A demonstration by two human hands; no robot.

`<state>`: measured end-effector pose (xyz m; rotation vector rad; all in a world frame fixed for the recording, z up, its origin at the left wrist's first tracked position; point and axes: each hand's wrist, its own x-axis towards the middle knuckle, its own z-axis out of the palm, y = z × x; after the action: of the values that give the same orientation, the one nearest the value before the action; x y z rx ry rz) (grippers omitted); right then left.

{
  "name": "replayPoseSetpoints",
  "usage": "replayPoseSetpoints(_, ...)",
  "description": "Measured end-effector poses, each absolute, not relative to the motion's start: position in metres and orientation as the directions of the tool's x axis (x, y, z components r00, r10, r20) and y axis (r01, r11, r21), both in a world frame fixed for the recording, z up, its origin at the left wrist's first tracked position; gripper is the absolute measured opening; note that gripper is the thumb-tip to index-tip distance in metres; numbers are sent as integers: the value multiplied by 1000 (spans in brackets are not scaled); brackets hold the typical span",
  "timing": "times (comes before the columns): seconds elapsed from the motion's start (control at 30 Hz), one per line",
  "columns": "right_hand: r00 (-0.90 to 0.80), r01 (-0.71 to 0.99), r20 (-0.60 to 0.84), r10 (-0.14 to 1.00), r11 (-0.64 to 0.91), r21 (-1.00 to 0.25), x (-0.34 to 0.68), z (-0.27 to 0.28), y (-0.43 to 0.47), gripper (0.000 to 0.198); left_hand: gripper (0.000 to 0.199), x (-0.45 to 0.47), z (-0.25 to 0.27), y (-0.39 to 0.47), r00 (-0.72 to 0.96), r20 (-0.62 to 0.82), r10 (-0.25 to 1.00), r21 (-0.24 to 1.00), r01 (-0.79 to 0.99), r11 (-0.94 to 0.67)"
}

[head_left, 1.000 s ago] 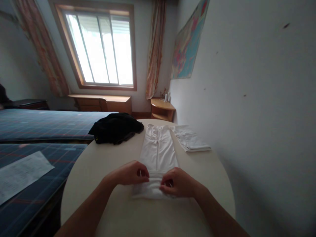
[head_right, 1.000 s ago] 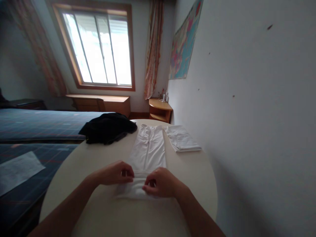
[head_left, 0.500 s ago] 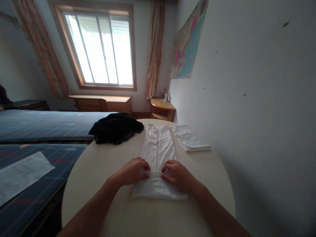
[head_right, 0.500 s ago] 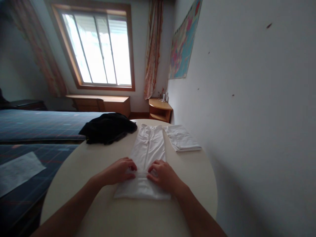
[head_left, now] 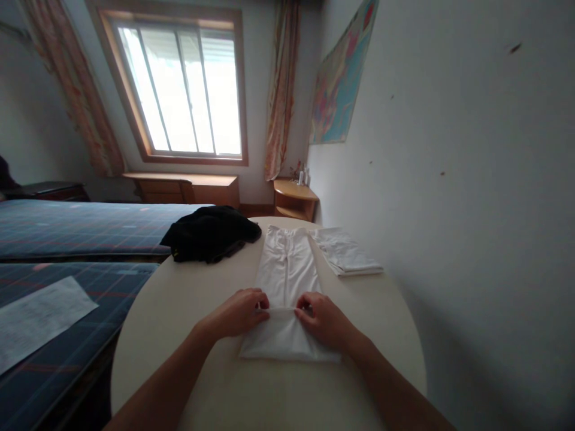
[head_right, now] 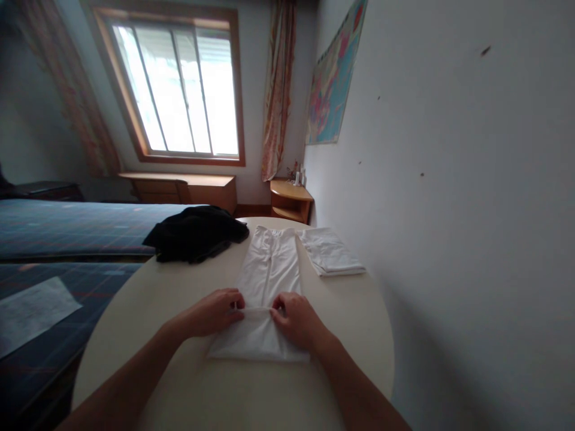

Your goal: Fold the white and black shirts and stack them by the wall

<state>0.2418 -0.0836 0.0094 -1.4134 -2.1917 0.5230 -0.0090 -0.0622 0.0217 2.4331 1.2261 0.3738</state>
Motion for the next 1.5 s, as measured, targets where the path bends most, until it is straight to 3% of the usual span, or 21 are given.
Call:
replayPoseSetpoints(0.33,-371,780,194,908,418,-465,243,6,-84,14,25,-5,12,-54,506,39,862,497,738,-456)
replayPoseSetpoints(0.57,-530,678,47,847,455,-577,251,16,-88,12,26,-11,24,-65,607,-133,784,563,697,-444)
replayPoseSetpoints(0.7,-613,609,37,789,503,-613,257,22,-91,9,25,-15,30,-67,653,-206,729,617,665,-422)
replayPoseSetpoints(0.9,-528,612,124,840,478,-630,263,24,-89,16,23,-15,34,-62,607,-15,795,666,599,-445)
replayPoseSetpoints(1.07,-324,736,307,895,443,-513,262,22,-69,20,21,-5,29,-46,400,280,873,656,584,-478)
replayPoseSetpoints(1.17,-337,745,363,869,482,-462,259,14,-54,21,19,1,17,-33,331,347,878,626,615,-479)
replayPoseSetpoints(1.5,-425,694,125,896,412,-590,262,11,-56,31,40,-5,6,-35,448,62,892,554,728,-404)
